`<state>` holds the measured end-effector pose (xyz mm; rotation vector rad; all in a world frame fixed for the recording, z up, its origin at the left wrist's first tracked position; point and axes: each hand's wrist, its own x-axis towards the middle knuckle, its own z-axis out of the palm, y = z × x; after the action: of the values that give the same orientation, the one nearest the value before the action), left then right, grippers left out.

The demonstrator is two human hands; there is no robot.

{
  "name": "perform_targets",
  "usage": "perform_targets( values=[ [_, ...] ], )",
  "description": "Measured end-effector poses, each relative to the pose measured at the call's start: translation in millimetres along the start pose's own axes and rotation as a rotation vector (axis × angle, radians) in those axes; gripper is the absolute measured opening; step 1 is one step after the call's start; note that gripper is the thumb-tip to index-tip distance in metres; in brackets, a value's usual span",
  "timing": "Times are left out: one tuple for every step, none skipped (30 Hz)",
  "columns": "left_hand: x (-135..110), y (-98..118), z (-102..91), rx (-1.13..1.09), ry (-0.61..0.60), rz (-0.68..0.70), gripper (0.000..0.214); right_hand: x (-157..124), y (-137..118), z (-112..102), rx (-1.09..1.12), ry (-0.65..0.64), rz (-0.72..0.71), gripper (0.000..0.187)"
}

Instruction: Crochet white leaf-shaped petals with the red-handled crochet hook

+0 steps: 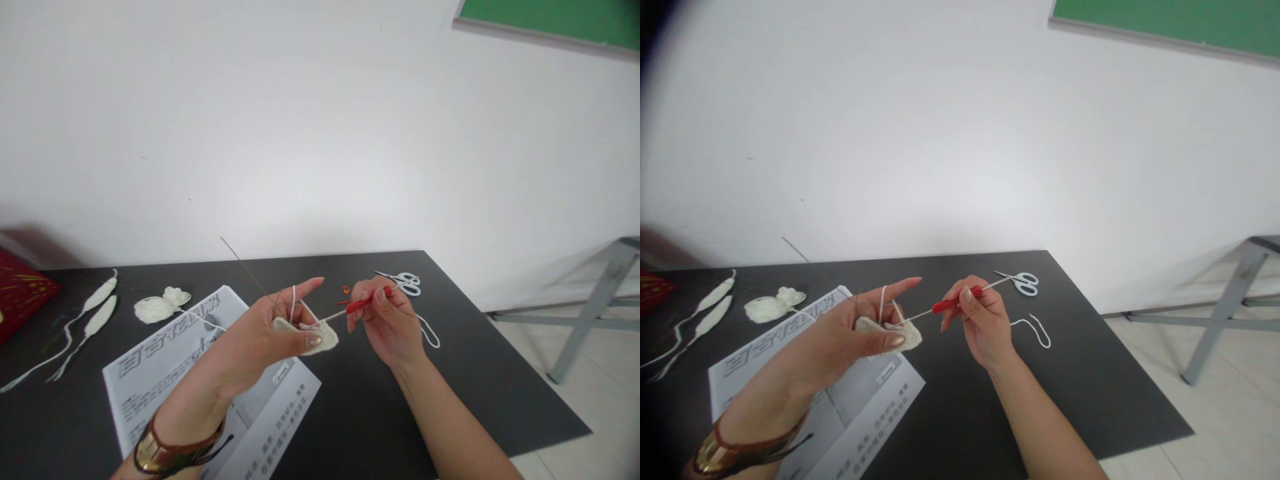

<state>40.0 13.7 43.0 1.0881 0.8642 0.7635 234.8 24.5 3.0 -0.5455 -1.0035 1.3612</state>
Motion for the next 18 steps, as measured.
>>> perform_targets(
  values=[
    [0,-1,-0.2,0.022,-0.007,-0.003,0.074,0,-1,-1,-0.002,-0.005,-0.002,0.019],
    [0,-1,-0.4,0.047,-0.012,-0.003,0.072,0,-3,-1,-0.007,-0.011,-0.003,0.019],
    [-1,-2,-0.7,0.07,-0.018,-0.003,0.071,1,-4,-2,-0.017,-0.019,-0.006,0.02],
    [-1,-3,-1.0,0.088,-0.024,-0.003,0.07,1,-6,-3,-0.031,-0.026,-0.01,0.021],
    [-1,-3,-1.2,0.099,-0.031,-0.004,0.07,1,-7,-4,-0.046,-0.035,-0.015,0.021],
    [-1,-4,-1.3,0.102,-0.038,-0.009,0.07,1,-9,-5,-0.061,-0.043,-0.022,0.021],
    [-1,-5,-1.3,0.1,-0.045,-0.016,0.071,1,-11,-6,-0.076,-0.054,-0.031,0.021],
    [-1,-5,-1.2,0.098,-0.05,-0.023,0.072,1,-12,-7,-0.087,-0.066,-0.043,0.02],
    [-2,-5,-1.0,0.1,-0.052,-0.029,0.073,1,-14,-8,-0.098,-0.08,-0.055,0.02],
    [-2,-5,-0.7,0.106,-0.052,-0.034,0.073,1,-15,-9,-0.111,-0.093,-0.065,0.02],
    [-2,-4,-0.2,0.115,-0.047,-0.039,0.073,1,-16,-9,-0.126,-0.103,-0.076,0.019],
    [-2,-4,0.2,0.126,-0.04,-0.044,0.073,1,-17,-10,-0.146,-0.109,-0.085,0.02],
    [-1,-4,0.7,0.136,-0.034,-0.047,0.073,1,-17,-11,-0.166,-0.111,-0.092,0.02],
    [-1,-3,1.1,0.145,-0.031,-0.051,0.073,1,-18,-11,-0.184,-0.115,-0.102,0.02],
    [-1,-2,1.4,0.156,-0.028,-0.055,0.073,0,-18,-12,-0.195,-0.124,-0.117,0.019],
    [-1,-2,1.6,0.168,-0.029,-0.058,0.073,0,-18,-13,-0.204,-0.139,-0.134,0.019],
    [-1,-2,1.7,0.181,-0.032,-0.062,0.073,0,-18,-13,-0.212,-0.158,-0.153,0.018],
    [0,-1,1.6,0.198,-0.034,-0.063,0.072,0,-18,-14,-0.221,-0.178,-0.174,0.017]
  ],
)
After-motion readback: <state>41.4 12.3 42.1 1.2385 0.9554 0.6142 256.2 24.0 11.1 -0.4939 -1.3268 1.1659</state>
